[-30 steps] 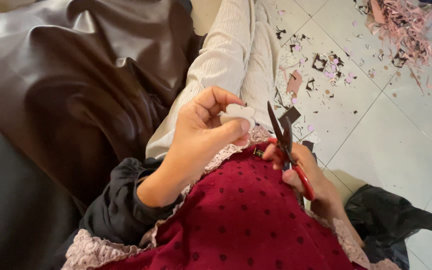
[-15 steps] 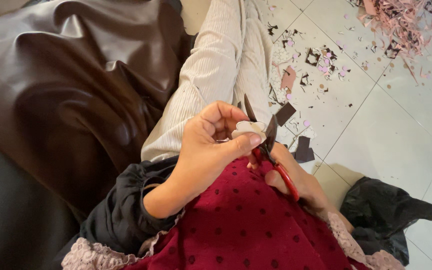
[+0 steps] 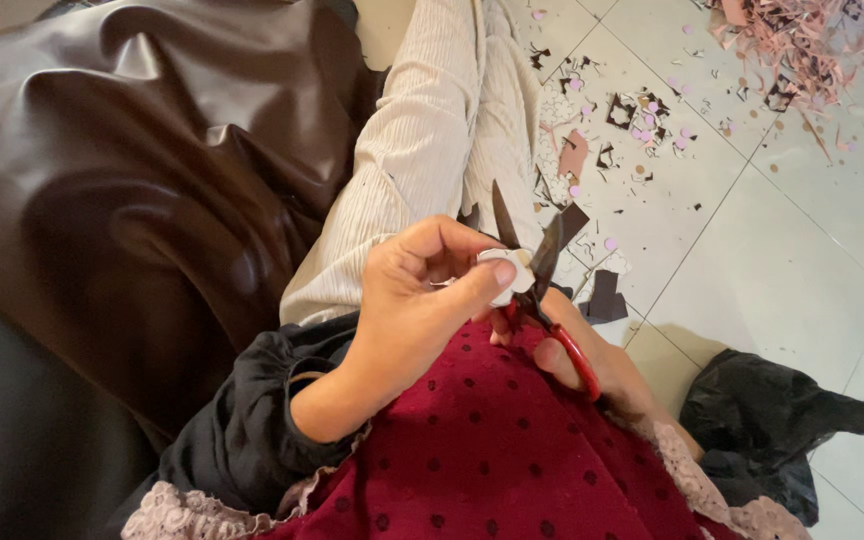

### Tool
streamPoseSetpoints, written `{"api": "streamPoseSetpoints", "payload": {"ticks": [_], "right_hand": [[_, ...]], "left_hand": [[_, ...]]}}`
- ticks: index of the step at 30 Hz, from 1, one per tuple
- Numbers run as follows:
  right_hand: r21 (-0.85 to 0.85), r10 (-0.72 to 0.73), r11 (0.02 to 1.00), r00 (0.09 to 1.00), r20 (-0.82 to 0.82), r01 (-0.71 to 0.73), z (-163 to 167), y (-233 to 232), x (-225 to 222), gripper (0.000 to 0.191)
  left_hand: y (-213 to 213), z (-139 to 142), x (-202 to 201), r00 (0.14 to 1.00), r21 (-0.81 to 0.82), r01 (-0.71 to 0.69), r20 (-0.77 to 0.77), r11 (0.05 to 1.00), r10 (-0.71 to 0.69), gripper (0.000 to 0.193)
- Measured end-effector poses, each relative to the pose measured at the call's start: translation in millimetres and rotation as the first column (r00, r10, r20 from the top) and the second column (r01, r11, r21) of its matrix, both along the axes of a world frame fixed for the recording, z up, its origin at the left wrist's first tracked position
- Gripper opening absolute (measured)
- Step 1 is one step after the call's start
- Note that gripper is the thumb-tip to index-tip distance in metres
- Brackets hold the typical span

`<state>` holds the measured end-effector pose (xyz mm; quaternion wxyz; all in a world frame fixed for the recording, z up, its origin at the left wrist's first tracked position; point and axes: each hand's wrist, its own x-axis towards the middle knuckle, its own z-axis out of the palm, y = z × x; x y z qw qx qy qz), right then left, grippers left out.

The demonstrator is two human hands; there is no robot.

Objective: The person sits on the floor and uses red-handled scissors to cut a small white paper shape with a cloud-like outline. They trim the edges carefully, rotating the paper as needed, and discard small cut pieces onto the floor.

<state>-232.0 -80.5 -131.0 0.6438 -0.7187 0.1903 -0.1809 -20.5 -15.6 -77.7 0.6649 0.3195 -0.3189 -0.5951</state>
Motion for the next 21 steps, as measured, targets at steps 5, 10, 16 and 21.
{"api": "streamPoseSetpoints", "payload": {"ticks": [5,10,16,21], "right_hand": [[0.184,-0.166,0.966,0.981,-0.096,0.182,31.8,25.4,-1.8,0.108],[0.236,-0.199,0.948,0.976,-0.093,0.216,41.3,33.4,4.0,0.106],[0.244,-0.172,0.956,0.985,0.008,0.165,27.9,29.2,9.7,0.103],[0.213,-0.169,0.965,0.984,0.049,0.155,24.8,27.4,10.0,0.1]], "left_hand": [[2.1,-0.8,-9.1,0.999,0.012,-0.045,-0.017,0.999,0.046,0.008],[3.9,-3.3,-17.5,0.996,-0.005,-0.078,-0.04,0.997,0.078,0.011],[5.8,-5.8,-24.2,0.993,0.023,-0.118,0.002,0.993,0.118,0.012],[5.6,-5.8,-21.3,0.995,-0.031,-0.075,-0.069,0.997,0.072,0.011]]}}
